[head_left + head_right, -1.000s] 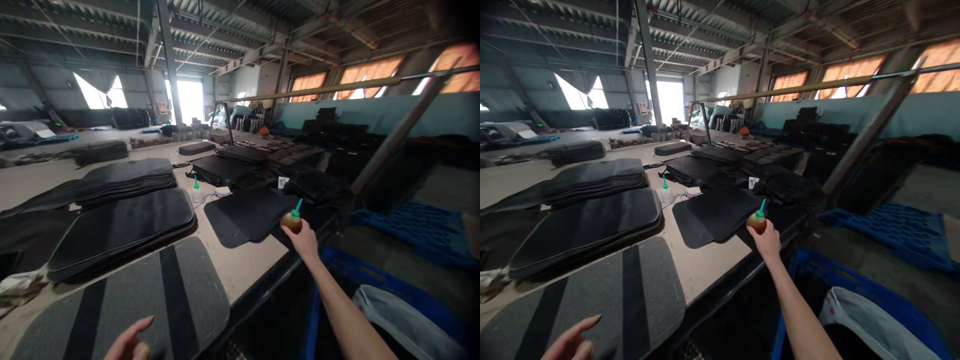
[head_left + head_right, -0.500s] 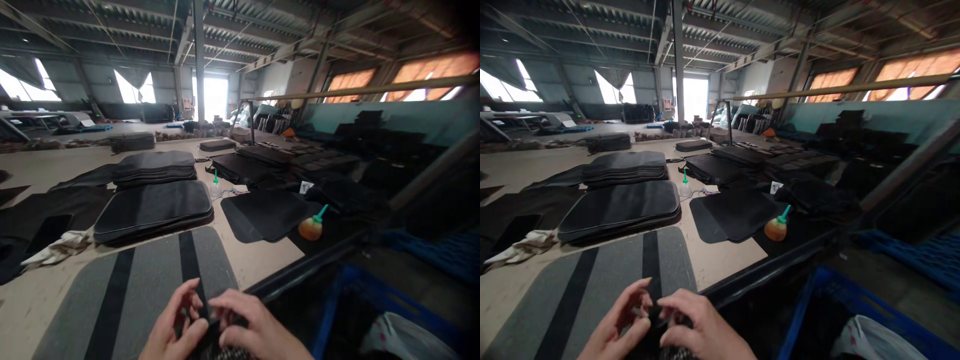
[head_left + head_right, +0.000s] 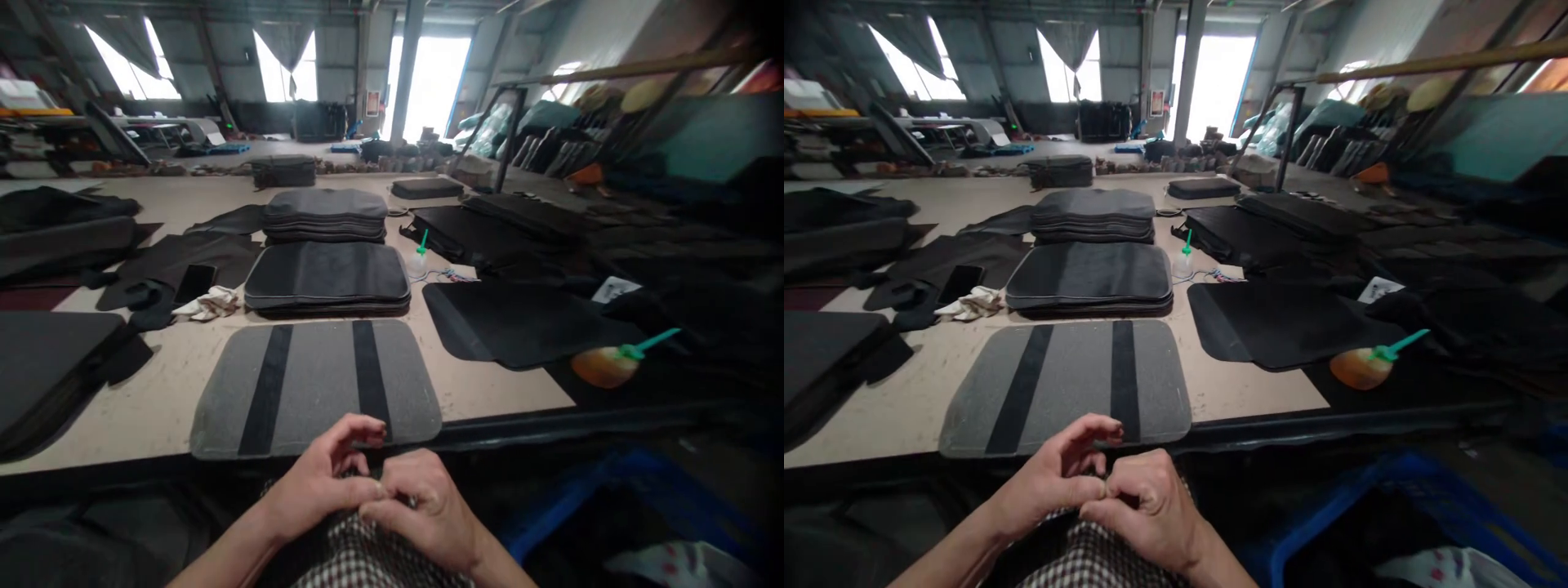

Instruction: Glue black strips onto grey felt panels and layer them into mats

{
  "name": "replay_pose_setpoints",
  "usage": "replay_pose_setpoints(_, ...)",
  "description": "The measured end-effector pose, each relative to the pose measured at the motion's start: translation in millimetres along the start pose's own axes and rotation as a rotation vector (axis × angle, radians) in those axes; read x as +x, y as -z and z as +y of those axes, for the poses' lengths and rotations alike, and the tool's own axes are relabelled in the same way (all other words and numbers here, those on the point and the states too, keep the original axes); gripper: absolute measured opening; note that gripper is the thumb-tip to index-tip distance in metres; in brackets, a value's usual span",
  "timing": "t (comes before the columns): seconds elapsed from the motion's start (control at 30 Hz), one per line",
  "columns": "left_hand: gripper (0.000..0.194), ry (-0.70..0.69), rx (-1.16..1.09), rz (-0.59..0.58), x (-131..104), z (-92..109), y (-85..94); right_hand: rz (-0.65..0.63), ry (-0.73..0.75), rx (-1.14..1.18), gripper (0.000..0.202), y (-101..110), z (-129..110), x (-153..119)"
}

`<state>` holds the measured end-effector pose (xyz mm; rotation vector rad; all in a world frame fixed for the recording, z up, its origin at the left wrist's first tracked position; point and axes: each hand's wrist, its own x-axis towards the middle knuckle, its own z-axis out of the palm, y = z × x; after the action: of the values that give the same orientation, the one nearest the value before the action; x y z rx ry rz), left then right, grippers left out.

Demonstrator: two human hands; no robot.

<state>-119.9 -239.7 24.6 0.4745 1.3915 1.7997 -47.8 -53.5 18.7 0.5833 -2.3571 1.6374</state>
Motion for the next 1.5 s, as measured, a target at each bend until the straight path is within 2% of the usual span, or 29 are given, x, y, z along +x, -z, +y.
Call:
replay_pose_setpoints(0.17,0.058,-0.071,0.07,0.026,-5.2,-1.6,2.3,-0.039,-0.05,-0.019,0.054,-7.0,-4.9,-2.2)
replay_pose_setpoints(0.23,0.053,-0.147,0.125,0.066,-9.2,-1.2,0.8,-0.041,-0.071,0.024,0.055,-9.3,-6.6,-2.2)
replay_pose_setpoints(0.37,0.031,-0.355,0.406,0.209,-18.3,-1.1,-4.5,-0.015,-0.165,0.194,0.052,-12.0,-11.4,0.0)
replay_pose_setpoints(0.47,0.025,-0.428,0.556,0.26,-20.0,-1.5,-5.1,-0.037,-0.207,0.385,0.045,-11.1,-10.8,0.1)
replay_pose_setpoints(0.5,0.023,-0.42,0.534,0.29,-19.1,-1.4,-4.1,-0.063,-0.233,0.474,0.04,-10.1,-9.3,-0.8)
replay_pose_setpoints(0.57,0.021,-0.346,0.351,0.361,-15.7,-0.1,-1.0,-0.125,-0.312,0.672,0.033,-6.1,-5.8,-4.4)
replay_pose_setpoints(0.67,0.022,-0.179,-0.142,0.397,-9.3,4.5,3.9,-0.199,-0.378,0.781,0.029,8.2,-2.9,-12.6)
replay_pose_setpoints(0.77,0.024,-0.062,-0.49,0.322,-4.6,9.3,7.0,-0.331,-0.307,0.558,0.03,36.0,-5.3,-24.0)
replay_pose_setpoints(0.83,0.024,-0.03,-0.577,0.278,-2.9,9.8,8.1,-0.412,-0.3,0.349,0.03,59.2,-8.1,-34.6)
replay_pose_setpoints(0.9,0.025,-0.005,-0.588,0.274,-2.1,7.4,8.3,-0.426,-0.359,0.185,0.03,81.2,-10.0,-46.8)
replay_pose_setpoints(0.97,0.024,0.029,-0.529,0.298,-1.5,3.3,7.8,-0.333,-0.419,0.105,0.027,98.8,-8.6,-56.7)
replay_pose_setpoints(1.07,0.021,0.083,-0.398,0.295,1.2,-3.6,5.7,-0.039,-0.446,-0.079,0.023,119.4,8.8,-58.3)
replay_pose_setpoints(1.13,0.021,0.115,-0.35,0.26,3.9,-7.3,2.9,0.157,-0.418,-0.368,0.024,134.3,32.6,-47.8)
replay_pose_setpoints(1.2,0.022,0.136,-0.334,0.241,6.6,-10.0,-0.8,0.277,-0.379,-0.686,0.023,151.2,62.2,-29.4)
replay_pose_setpoints(1.37,0.027,0.16,-0.304,0.295,9.9,-13.7,-5.6,0.374,-0.409,-0.855,0.024,183.2,129.0,28.1)
replay_pose_setpoints(1.5,0.031,0.176,-0.262,0.32,8.9,-18.5,-1.2,0.357,-0.431,-0.858,0.018,184.3,156.0,51.7)
